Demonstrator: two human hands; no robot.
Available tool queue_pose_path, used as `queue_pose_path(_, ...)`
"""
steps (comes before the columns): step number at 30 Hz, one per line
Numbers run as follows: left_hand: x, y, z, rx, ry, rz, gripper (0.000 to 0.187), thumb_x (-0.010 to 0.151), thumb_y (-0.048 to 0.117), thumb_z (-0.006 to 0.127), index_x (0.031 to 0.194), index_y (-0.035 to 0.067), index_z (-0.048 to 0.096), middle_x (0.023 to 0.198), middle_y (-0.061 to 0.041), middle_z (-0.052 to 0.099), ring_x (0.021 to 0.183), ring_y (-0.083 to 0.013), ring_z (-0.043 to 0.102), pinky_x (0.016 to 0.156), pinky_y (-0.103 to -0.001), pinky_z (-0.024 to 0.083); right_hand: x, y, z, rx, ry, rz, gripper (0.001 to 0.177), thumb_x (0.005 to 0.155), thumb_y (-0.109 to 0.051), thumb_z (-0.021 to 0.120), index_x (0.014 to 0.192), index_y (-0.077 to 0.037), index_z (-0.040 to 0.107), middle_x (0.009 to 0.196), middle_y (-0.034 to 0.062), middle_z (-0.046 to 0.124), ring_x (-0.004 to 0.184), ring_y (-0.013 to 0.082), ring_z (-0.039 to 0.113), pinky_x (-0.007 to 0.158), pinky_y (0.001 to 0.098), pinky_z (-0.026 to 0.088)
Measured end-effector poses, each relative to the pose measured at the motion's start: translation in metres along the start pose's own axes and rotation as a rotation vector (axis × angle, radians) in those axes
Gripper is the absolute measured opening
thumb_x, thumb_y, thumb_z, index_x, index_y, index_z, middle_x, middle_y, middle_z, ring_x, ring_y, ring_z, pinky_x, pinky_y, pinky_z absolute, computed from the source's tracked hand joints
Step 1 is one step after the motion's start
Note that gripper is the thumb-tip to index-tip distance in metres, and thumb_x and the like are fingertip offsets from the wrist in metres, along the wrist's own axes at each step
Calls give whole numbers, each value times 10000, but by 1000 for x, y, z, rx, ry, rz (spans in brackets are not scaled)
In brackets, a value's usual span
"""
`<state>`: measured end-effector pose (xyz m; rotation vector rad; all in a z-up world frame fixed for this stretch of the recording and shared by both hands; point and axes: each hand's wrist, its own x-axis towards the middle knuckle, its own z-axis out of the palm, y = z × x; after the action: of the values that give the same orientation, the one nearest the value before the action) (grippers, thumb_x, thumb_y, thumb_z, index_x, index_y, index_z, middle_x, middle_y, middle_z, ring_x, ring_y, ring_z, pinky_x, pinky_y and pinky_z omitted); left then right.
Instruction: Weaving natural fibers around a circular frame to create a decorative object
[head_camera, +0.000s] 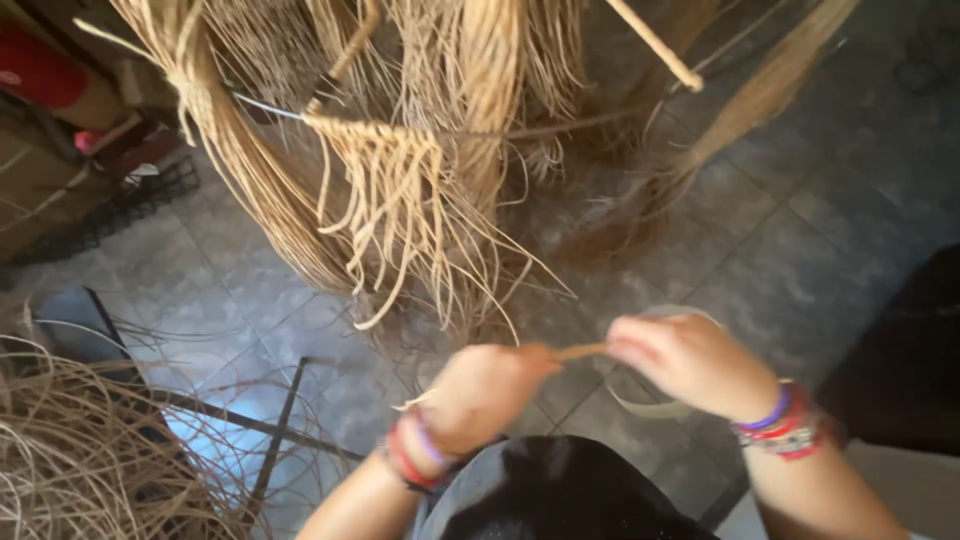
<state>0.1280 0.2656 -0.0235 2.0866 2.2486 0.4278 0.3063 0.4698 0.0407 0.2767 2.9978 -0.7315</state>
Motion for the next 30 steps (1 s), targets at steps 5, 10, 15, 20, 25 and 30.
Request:
queue_pose_path(5,-32,-84,-46,-320,-245,-197,249,1055,395,506,1056,197,658,740,-90,711,605,-379,681,537,-506,489,23,19,-14,15,-130,259,274,1009,-406,468,900,-238,655,763,-80,771,710,159,753,715,337,514)
queue_pose_path(10,24,-46,-74,-565,-255,-78,854,925,428,668,1554,-16,299,1281,-268,585,1109,-422,611,917,-502,477,77,-31,16,7,-37,-11,143,971,-305,605,930,-208,701,791,-42,765,591,209,708,533,401,508)
queue_pose_path(15,19,-85,-43,-461,-83,-138,291,1018,380,598,1236,186,594,635,-137,674,521,-372,681,443,-502,490,88,-8,15,50,-37,15,154,983,-294,614,855,-210,633,696,-24,741,569,188,682,549,392,472)
queue_pose_path(20,-1,-141,-84,-614,-296,-79,280,1087,304,461,893,172,613,625,67,671,537,-190,662,653,-347,537,88,21,11,26,-43,77,200,978,-352,544,915,-279,719,829,-161,821,745,54,803,677,278,661)
queue_pose_path(25,49,-82,-77,-594,-224,-65,879,950,456,609,1578,-34,236,1229,-303,603,1080,-468,625,929,-523,465,122,-27,8,-38,-18,-94,147,968,-324,631,910,-208,702,712,-52,715,491,149,628,435,337,498)
queue_pose_path(30,68,-83,-49,-497,-101,-232,529,1001,476,546,1405,136,506,773,-204,743,688,-449,729,566,-567,544,117,5,-15,-57,48,-83,44,912,-240,693,925,-211,722,813,-76,760,601,149,722,507,357,560)
